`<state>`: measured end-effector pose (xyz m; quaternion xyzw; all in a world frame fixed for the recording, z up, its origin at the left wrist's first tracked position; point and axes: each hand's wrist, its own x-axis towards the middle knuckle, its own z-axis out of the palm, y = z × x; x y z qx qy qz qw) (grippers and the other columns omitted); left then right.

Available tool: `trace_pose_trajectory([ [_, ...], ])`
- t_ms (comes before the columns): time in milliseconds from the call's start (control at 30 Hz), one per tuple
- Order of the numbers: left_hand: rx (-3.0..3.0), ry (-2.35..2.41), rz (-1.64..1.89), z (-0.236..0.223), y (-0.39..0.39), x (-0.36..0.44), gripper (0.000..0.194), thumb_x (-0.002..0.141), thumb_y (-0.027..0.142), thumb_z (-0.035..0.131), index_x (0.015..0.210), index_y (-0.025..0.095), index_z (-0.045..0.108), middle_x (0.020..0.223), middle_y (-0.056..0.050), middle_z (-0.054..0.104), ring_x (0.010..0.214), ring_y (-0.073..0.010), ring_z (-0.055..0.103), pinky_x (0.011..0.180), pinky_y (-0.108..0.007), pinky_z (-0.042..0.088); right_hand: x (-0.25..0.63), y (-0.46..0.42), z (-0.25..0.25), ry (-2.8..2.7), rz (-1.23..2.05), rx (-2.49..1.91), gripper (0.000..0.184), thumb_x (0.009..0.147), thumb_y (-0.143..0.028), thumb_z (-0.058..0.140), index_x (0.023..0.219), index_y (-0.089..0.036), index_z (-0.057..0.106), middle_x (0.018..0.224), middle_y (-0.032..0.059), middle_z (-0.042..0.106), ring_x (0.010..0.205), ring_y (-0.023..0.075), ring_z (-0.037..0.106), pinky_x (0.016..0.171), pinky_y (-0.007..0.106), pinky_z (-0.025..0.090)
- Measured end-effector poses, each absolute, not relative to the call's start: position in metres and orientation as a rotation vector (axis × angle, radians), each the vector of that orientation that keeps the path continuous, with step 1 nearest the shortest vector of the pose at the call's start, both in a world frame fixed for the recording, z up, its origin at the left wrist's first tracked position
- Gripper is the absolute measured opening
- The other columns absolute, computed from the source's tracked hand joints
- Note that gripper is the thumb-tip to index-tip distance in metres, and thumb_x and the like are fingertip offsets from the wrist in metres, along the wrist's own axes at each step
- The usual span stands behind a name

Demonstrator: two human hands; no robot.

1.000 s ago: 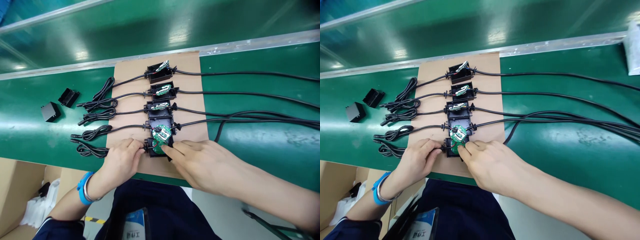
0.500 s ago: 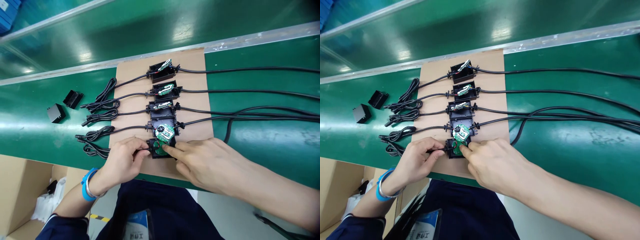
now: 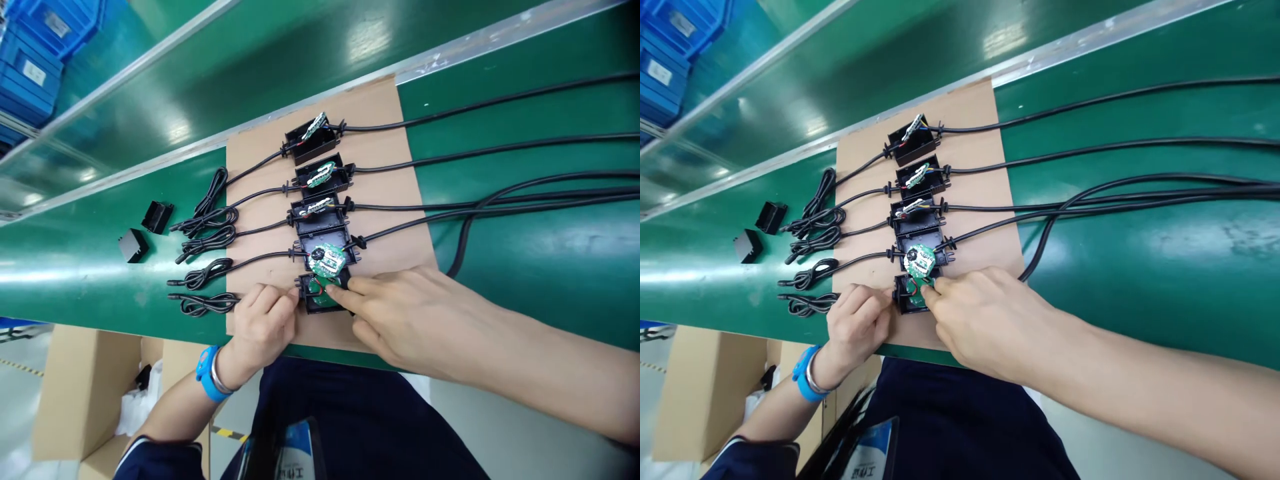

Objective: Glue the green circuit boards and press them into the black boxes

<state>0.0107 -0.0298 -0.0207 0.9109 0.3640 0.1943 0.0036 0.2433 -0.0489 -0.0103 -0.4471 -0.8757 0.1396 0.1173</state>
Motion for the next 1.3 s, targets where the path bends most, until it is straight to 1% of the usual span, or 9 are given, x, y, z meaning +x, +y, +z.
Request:
trace_pose_trajectory([
  [133, 2.980, 1.098, 0.555, -0.023, -0.034, 0.008, 0.017, 0.091, 0.007, 0.056, 0.082, 0.021, 0.059, 0.073, -0.001, 0.065, 0.062, -0.0140, 0.055, 0.057, -0.030, 0.044, 0.242, -0.050, -0.011, -2.535, 0.436, -1.318, 0.025, 0.079, -0.019, 0.056, 0.098, -0.016, 0.072, 0.077, 0.0030, 0.070, 0.057, 0.0190, 0.063, 0.051, 0.033, 0.021],
  [233, 3.146, 0.986, 0.349, -0.017, -0.040, 0.006, 0.014, 0.093, 0.008, 0.055, 0.098, 0.018, 0.062, 0.088, -0.005, 0.071, 0.073, -0.0169, 0.061, 0.062, -0.032, 0.048, 0.241, -0.051, -0.011, -2.517, 0.445, -1.331, 0.025, 0.079, -0.017, 0.055, 0.098, -0.015, 0.072, 0.073, 0.0021, 0.069, 0.054, 0.0189, 0.063, 0.050, 0.033, 0.021],
  [400, 3.223, 1.023, -0.129, 0.002, -0.051, 0.009, 0.037, 0.090, 0.001, 0.044, 0.125, 0.003, 0.056, 0.114, -0.018, 0.069, 0.093, -0.0256, 0.066, 0.076, -0.037, 0.054, 0.237, -0.056, -0.010, -2.552, 0.410, -1.339, 0.026, 0.081, -0.015, 0.053, 0.099, -0.013, 0.072, 0.071, 0.0017, 0.069, 0.054, 0.0192, 0.064, 0.050, 0.032, 0.022],
  [600, 2.914, 1.182, 0.012, 0.008, -0.063, 0.025, 0.052, 0.087, 0.007, 0.043, 0.138, 0.005, 0.047, 0.126, -0.021, 0.060, 0.114, -0.0268, 0.062, 0.088, -0.035, 0.059, 0.236, -0.061, -0.012, -2.563, 0.413, -1.366, 0.028, 0.083, -0.017, 0.052, 0.103, -0.013, 0.070, 0.078, 0.0023, 0.071, 0.059, 0.0186, 0.065, 0.051, 0.031, 0.026],
  [733, 2.887, 1.262, -0.050, 0.004, -0.071, 0.039, 0.054, 0.084, 0.010, 0.047, 0.137, 0.002, 0.050, 0.114, -0.021, 0.060, 0.102, -0.0289, 0.066, 0.073, -0.033, 0.061, 0.238, -0.061, -0.012, -2.558, 0.461, -1.361, 0.028, 0.082, -0.016, 0.051, 0.103, -0.013, 0.070, 0.078, 0.0024, 0.071, 0.059, 0.0177, 0.064, 0.051, 0.032, 0.027],
  [867, 2.806, 1.332, -0.070, 0.005, -0.065, 0.041, 0.050, 0.083, 0.008, 0.048, 0.132, 0.007, 0.059, 0.097, -0.015, 0.062, 0.077, -0.0237, 0.067, 0.053, -0.031, 0.056, 0.238, -0.059, -0.010, -2.573, 0.500, -1.387, 0.028, 0.082, -0.017, 0.050, 0.102, -0.014, 0.070, 0.078, 0.0025, 0.070, 0.058, 0.0186, 0.063, 0.051, 0.032, 0.027],
  [1000, 2.696, 1.274, 0.036, 0.009, -0.052, 0.031, 0.044, 0.084, 0.010, 0.049, 0.125, 0.017, 0.064, 0.101, -0.008, 0.064, 0.081, -0.0216, 0.065, 0.064, -0.033, 0.057, 0.245, -0.054, -0.003, -2.626, 0.593, -1.342, 0.030, 0.084, -0.021, 0.049, 0.108, -0.015, 0.066, 0.081, 0.0040, 0.071, 0.065, 0.0209, 0.066, 0.055, 0.032, 0.035],
  [1133, 2.710, 1.207, 0.270, 0.008, -0.044, 0.028, 0.031, 0.091, 0.018, 0.054, 0.119, 0.016, 0.064, 0.108, -0.009, 0.063, 0.090, -0.0225, 0.062, 0.077, -0.036, 0.055, 0.260, -0.053, 0.006, -2.550, 0.809, -1.352, 0.035, 0.085, -0.022, 0.051, 0.119, -0.014, 0.055, 0.080, 0.0041, 0.068, 0.069, 0.0210, 0.065, 0.061, 0.031, 0.042],
  [1300, 2.852, 0.757, 0.291, -0.007, -0.036, 0.030, 0.020, 0.094, 0.010, 0.048, 0.106, 0.013, 0.063, 0.104, -0.007, 0.066, 0.094, -0.0210, 0.060, 0.084, -0.037, 0.047, 0.268, -0.055, 0.011, -2.415, 0.878, -1.348, 0.006, 0.088, -0.018, 0.046, 0.087, -0.017, 0.052, 0.074, 0.0029, 0.060, 0.063, 0.0154, 0.057, 0.059, 0.027, 0.039],
])
